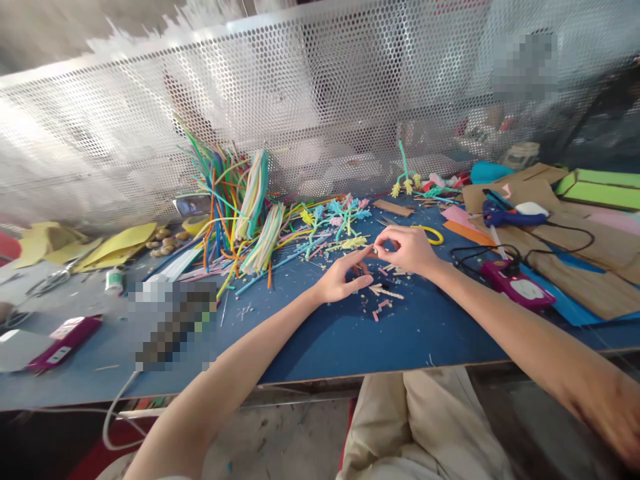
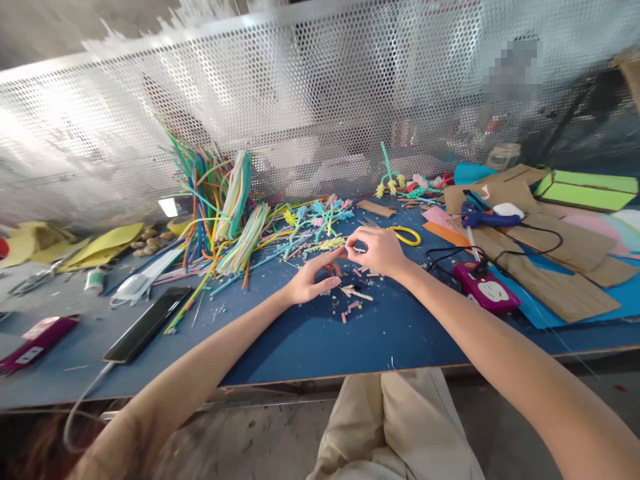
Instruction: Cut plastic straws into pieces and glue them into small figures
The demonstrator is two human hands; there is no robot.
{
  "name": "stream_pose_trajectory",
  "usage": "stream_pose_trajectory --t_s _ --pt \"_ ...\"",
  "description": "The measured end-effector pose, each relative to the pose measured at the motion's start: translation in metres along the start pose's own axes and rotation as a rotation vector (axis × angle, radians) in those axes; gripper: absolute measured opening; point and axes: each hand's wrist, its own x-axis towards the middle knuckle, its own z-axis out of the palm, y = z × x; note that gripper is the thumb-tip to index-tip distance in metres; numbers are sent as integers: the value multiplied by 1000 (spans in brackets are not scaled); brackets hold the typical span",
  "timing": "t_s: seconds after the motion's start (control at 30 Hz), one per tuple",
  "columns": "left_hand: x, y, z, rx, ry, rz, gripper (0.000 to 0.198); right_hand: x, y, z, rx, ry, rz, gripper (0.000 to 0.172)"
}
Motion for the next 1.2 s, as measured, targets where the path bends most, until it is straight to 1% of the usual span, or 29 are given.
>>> stream_pose_trajectory --t_s 0.33,0.67,0.97,1.2 --pt "0 -2 0 -3 7 -23 68 0 2 1 9 9 28 4" --pt "1 0 0 -13 6 -7 69 -1 3 2 5 -42 36 7" --pt "2 5 -1 -33 -1 -21 71 0 1 2 17 -38 25 9" --pt "2 4 -1 -14 9 -21 70 1 -1 2 21 -46 30 7"
